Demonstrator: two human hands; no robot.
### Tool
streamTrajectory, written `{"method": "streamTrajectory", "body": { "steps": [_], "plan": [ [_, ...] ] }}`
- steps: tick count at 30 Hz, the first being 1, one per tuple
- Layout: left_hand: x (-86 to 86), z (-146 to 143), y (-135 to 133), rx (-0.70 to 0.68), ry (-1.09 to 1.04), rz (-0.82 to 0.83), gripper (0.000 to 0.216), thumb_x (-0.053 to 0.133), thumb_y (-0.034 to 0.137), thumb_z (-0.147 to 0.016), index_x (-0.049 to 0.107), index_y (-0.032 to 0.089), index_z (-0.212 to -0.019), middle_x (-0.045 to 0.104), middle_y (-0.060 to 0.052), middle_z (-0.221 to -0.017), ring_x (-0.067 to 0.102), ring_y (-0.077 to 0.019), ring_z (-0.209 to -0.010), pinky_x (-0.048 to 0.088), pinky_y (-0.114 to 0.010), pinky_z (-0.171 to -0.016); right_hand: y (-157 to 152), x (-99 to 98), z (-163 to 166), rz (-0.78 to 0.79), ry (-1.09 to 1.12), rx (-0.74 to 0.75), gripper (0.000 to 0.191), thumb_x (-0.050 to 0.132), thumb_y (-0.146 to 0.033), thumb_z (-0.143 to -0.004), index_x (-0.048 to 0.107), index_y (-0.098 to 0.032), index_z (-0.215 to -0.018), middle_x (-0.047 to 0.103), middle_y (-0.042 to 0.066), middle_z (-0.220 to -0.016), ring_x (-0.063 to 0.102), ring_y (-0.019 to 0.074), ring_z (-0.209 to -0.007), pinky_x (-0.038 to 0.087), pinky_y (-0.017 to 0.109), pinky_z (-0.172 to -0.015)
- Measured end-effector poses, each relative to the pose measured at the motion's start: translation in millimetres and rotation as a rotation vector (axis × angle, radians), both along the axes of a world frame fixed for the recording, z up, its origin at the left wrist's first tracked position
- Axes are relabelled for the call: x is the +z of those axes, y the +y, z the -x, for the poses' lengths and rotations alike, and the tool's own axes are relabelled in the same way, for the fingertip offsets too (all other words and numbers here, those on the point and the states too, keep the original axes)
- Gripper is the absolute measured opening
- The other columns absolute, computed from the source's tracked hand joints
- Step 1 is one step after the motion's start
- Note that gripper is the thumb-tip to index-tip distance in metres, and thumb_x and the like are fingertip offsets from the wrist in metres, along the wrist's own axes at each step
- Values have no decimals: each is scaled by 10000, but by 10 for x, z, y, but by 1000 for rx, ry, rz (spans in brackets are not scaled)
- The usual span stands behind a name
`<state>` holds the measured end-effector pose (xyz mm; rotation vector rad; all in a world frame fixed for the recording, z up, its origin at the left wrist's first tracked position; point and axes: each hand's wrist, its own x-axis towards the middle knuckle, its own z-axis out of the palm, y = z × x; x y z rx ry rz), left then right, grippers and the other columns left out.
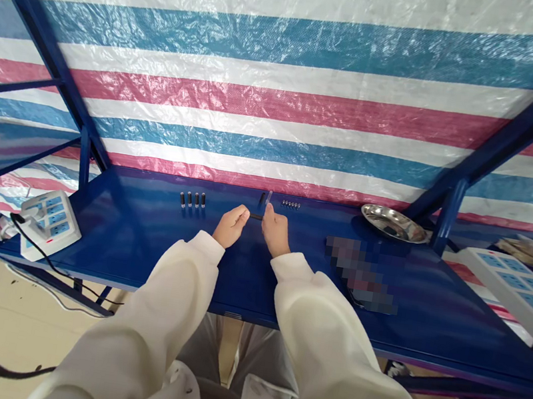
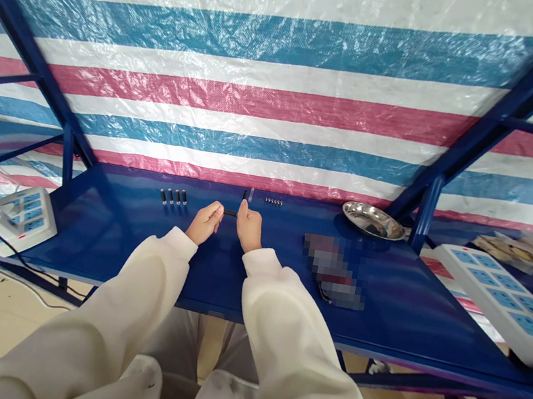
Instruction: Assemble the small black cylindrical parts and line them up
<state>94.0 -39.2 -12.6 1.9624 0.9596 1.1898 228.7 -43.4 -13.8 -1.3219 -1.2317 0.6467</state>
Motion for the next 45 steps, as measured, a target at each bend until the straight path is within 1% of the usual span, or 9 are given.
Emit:
{"method": "streamTrajectory", "body": {
  "steps": [2, 6, 10, 12, 17, 21, 33, 39, 45],
  "plan": [
    [14, -15, -13, 9, -36, 51, 451, 316, 543, -895, 379, 188, -626, 415, 32, -561, 415, -70, -440, 363, -217, -462, -5, 1, 8, -2, -6, -1, 567, 343, -599, -836, 304, -235, -403, 371, -11, -357, 358, 107, -378, 319, 268, -434],
    [31, -26, -17, -1, -91, 162, 430, 336, 513, -900, 360, 183, -625, 423, 43, -567, 413, -48, -385, 351, -208, -429, -18, 12, 10, 11, 23, 8, 588, 356, -645, -814, 325, -232, -397, 377, -11, -344, 372, 107, -368, 328, 265, -423],
    [26, -17, 7, -63, -108, 185, 295, 424, 461, -877, 428, 180, -784, 488, 49, -667, 440, -31, -391, 362, -183, -417, -45, 56, -19, 125, 188, 85, 605, 318, -700, -798, 425, -219, -449, 419, -7, -334, 350, 97, -300, 269, 253, -335],
    [12, -14, 22, -81, -115, 177, 251, 470, 433, -858, 443, 185, -889, 501, 51, -695, 439, -27, -394, 367, -172, -408, -52, 73, -33, 169, 234, 94, 610, 320, -712, -790, 436, -215, -455, 434, -3, -330, 335, 88, -275, 240, 245, -308],
    [-27, -7, 45, -85, -85, 132, 233, 489, 388, -851, 469, 183, -958, 510, 44, -708, 436, -26, -398, 371, -165, -402, 6, 9, -41, 139, 166, 59, 556, 500, -646, -734, 370, -222, -399, 365, -31, -298, 307, 80, -279, 236, 245, -310],
    [-25, -1, 37, -71, -55, 119, 231, 450, 406, -866, 463, 187, -936, 507, 46, -695, 429, -29, -399, 369, -175, -419, 61, -56, -38, 65, 153, 27, 523, 488, -579, -767, 383, -217, -405, 372, -37, -327, 323, 78, -321, 264, 243, -350],
    [29, 7, -1, -71, -55, 148, 263, 400, 430, -878, 442, 186, -789, 517, 39, -682, 442, -45, -412, 370, -202, -460, 25, -25, -18, 18, 129, 33, 534, 468, -555, -790, 395, -205, -392, 383, -34, -356, 321, 77, -361, 297, 244, -413],
    [9, -2, 11, -69, -138, 259, 271, 406, 394, -860, 430, 177, -699, 514, 39, -640, 459, -43, -403, 323, -179, -415, -12, 15, -12, -9, 62, 46, 559, 461, -607, -779, 399, -197, -402, 381, -35, -374, 330, 78, -388, 300, 243, -435],
    [54, -18, -1, -95, -271, 376, 233, 434, 364, -817, 424, 172, -685, 531, 26, -673, 472, -43, -383, 285, -180, -369, -101, 96, 20, -113, -81, -14, 565, 405, -608, -809, 379, -192, -427, 377, -33, -412, 336, 79, -443, 299, 241, -478]
  ]
}}
